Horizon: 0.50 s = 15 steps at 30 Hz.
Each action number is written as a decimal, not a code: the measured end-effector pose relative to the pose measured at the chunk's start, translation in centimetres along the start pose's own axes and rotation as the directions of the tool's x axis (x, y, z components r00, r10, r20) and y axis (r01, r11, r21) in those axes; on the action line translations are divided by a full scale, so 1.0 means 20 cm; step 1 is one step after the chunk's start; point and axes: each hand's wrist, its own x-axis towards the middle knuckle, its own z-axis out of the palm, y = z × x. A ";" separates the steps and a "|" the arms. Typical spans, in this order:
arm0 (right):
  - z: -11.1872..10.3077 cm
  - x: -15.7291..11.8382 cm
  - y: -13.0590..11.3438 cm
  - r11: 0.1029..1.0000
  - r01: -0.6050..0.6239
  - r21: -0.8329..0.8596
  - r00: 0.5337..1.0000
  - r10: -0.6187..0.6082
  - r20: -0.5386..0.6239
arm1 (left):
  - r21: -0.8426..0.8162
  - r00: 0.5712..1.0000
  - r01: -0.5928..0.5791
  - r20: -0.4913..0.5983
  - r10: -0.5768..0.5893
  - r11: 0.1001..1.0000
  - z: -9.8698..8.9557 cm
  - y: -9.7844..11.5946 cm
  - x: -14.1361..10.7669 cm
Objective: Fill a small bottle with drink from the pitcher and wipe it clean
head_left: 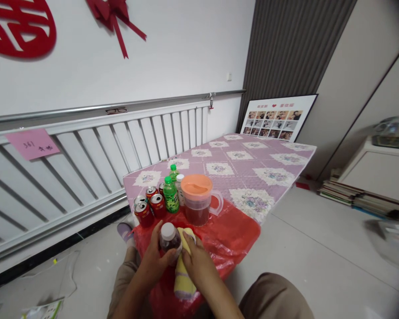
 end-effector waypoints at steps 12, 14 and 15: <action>-0.14 -0.06 -0.17 0.994 0.078 0.079 0.996 -0.075 -0.045 | 0.042 0.980 -0.038 -0.194 0.045 0.998 0.04 0.03 0.02; -0.15 -0.06 -0.20 0.991 0.103 0.083 0.994 -0.100 -0.044 | 0.012 0.986 -0.046 -0.160 0.047 0.999 0.01 0.01 0.03; -0.15 -0.06 -0.20 0.992 0.102 0.077 0.994 -0.099 -0.035 | -0.012 0.990 -0.044 -0.131 0.042 0.999 0.00 0.00 0.03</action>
